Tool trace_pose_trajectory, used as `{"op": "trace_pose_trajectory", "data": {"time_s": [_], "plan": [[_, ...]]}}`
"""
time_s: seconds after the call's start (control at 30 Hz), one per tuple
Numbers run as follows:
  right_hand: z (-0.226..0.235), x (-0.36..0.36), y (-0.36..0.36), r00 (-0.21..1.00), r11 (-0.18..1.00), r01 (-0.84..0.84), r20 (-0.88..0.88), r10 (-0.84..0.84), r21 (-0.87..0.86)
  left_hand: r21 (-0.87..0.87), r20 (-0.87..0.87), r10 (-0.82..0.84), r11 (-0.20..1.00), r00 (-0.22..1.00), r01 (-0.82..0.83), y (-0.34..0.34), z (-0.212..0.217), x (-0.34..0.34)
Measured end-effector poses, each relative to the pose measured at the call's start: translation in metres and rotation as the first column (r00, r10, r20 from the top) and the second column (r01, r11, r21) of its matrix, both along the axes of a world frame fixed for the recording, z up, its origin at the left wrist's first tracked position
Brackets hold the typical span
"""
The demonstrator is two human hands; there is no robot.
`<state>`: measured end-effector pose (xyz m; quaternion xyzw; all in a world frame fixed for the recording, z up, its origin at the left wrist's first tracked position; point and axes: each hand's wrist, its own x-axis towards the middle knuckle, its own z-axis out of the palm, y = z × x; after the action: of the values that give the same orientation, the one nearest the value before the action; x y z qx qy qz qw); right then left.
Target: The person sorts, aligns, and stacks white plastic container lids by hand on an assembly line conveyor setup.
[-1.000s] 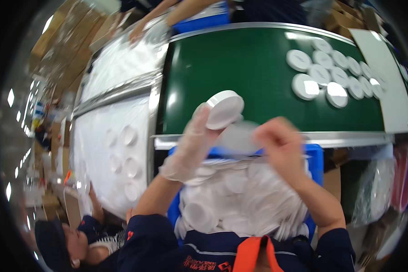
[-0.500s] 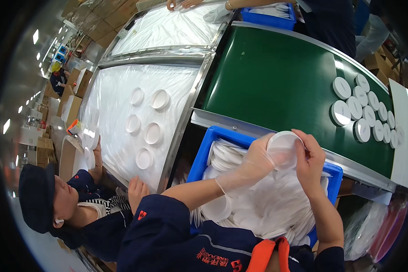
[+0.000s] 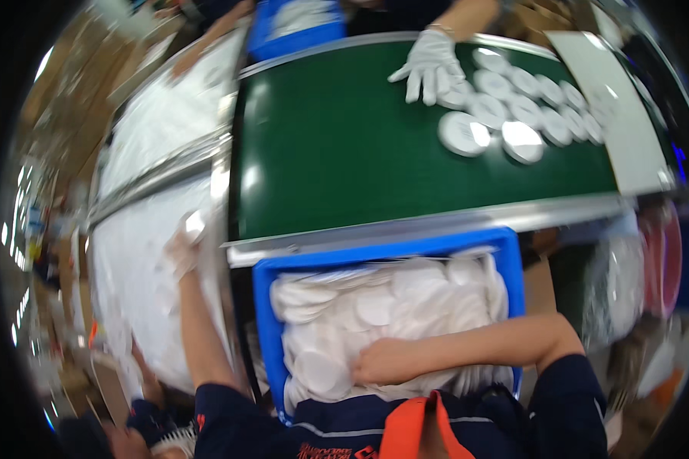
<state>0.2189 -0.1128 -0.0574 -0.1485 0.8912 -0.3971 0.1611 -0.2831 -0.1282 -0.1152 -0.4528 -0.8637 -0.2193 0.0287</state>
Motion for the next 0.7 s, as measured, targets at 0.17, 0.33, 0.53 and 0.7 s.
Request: {"op": "trace_pose_trajectory", "data": {"time_s": [0.17, 0.33, 0.53, 0.7], "plan": [[0.006, 0.011, -0.021, 0.975, 0.989, 0.144, -0.171, -0.145, -0.015, -0.441, -0.376, 0.378, 0.730, 0.846, -0.522, 0.003, 0.047, 0.023], [0.015, 0.013, -0.004, 0.948, 0.957, 0.282, -0.175, -0.266, 0.070, 0.087, -0.423, -0.125, 0.980, 0.898, 0.177, 0.127, 0.094, 0.186], [0.074, 0.012, 0.068, 0.604, 0.649, 0.760, -0.400, -0.689, 0.030, 0.086, -0.099, -0.709, 0.694, 0.699, 0.715, 0.250, 0.099, 0.444], [0.095, 0.066, 0.137, 0.016, 0.203, 0.849, -0.360, -0.933, -0.487, 0.252, -0.035, -0.724, 0.660, 0.689, 0.707, 0.258, 0.088, 0.442]]}}
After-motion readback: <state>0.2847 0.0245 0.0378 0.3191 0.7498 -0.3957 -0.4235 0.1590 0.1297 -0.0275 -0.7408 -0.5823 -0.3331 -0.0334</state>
